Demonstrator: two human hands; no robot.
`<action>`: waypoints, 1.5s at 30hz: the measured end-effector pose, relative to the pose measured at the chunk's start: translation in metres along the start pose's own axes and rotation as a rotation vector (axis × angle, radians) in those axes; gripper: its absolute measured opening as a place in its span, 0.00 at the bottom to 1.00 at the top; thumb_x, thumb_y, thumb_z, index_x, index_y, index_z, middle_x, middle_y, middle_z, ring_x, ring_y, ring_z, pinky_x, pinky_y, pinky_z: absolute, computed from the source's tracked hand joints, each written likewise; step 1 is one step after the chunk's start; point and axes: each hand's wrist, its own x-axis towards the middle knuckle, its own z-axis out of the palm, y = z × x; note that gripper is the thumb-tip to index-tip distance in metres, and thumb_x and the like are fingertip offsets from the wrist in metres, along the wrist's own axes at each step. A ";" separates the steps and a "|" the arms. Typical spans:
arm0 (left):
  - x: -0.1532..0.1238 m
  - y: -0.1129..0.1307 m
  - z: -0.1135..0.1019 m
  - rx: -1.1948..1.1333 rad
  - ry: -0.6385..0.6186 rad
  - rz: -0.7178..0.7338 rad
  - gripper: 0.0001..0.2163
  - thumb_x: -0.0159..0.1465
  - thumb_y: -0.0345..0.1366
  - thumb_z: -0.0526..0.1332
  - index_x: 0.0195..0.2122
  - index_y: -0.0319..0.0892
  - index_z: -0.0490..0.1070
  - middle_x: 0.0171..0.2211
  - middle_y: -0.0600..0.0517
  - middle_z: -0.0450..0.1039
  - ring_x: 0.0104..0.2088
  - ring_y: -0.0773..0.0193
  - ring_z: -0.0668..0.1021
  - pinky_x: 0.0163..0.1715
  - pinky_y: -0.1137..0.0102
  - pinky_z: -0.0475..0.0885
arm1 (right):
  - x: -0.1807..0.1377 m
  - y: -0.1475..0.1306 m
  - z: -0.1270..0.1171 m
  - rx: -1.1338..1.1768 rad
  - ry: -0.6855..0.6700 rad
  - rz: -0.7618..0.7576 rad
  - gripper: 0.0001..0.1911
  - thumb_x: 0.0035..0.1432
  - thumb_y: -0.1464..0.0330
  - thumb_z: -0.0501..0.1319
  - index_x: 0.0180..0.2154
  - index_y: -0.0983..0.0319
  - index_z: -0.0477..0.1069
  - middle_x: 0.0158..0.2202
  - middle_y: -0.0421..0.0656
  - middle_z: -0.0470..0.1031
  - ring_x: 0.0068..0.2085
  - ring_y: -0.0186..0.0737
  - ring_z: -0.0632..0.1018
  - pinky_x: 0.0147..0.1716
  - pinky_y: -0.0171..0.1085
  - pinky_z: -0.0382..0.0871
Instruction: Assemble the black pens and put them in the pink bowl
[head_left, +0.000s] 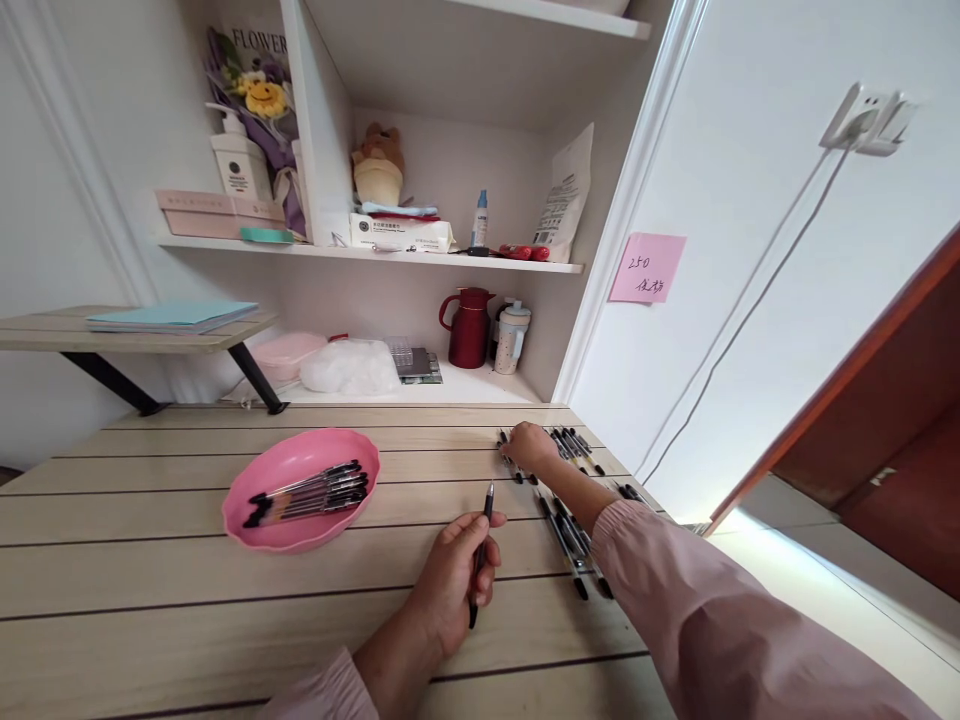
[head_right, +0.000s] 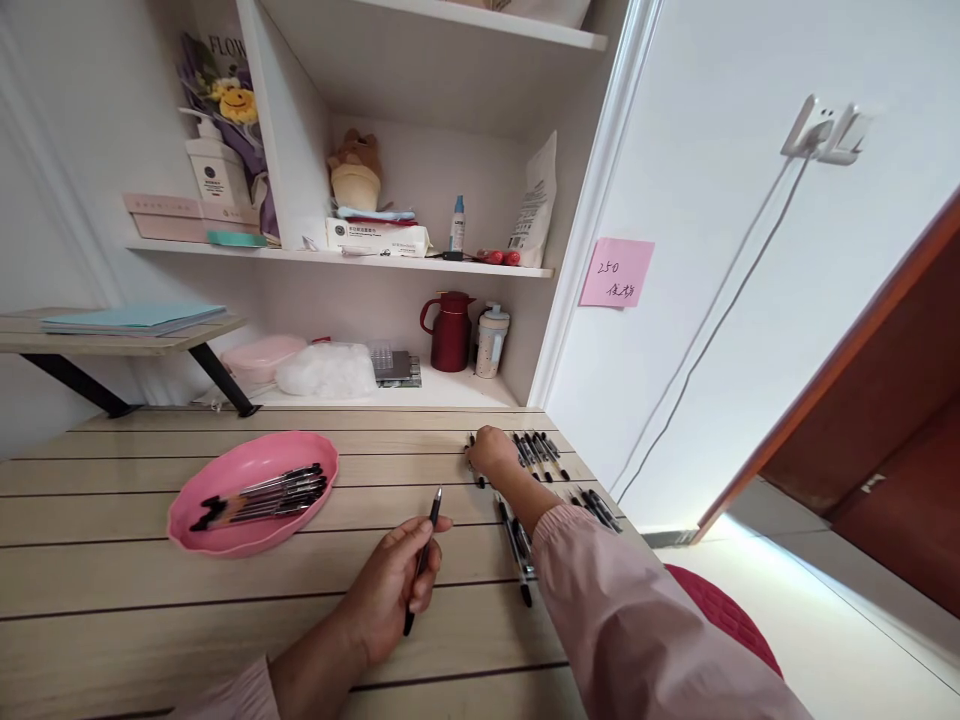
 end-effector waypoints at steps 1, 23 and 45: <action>0.000 0.000 0.000 -0.004 0.003 0.000 0.14 0.55 0.43 0.58 0.38 0.40 0.67 0.20 0.58 0.62 0.12 0.78 0.57 0.12 0.77 0.45 | -0.001 0.001 -0.005 0.027 0.004 0.004 0.12 0.45 0.69 0.60 0.34 0.67 0.73 0.40 0.56 0.74 0.44 0.49 0.73 0.37 0.37 0.64; -0.004 0.003 0.003 -0.022 -0.010 0.077 0.10 0.55 0.43 0.59 0.31 0.42 0.61 0.19 0.60 0.62 0.11 0.80 0.55 0.12 0.79 0.41 | -0.126 -0.033 -0.010 1.401 -0.342 0.019 0.19 0.35 0.56 0.67 0.23 0.64 0.68 0.22 0.38 0.70 0.22 0.28 0.67 0.25 0.32 0.61; -0.001 0.003 0.003 -0.044 -0.007 0.021 0.13 0.52 0.44 0.61 0.31 0.43 0.60 0.18 0.61 0.62 0.11 0.81 0.54 0.12 0.80 0.41 | -0.124 -0.030 -0.007 1.310 -0.443 0.060 0.19 0.41 0.54 0.64 0.24 0.63 0.66 0.20 0.37 0.68 0.20 0.27 0.65 0.25 0.32 0.62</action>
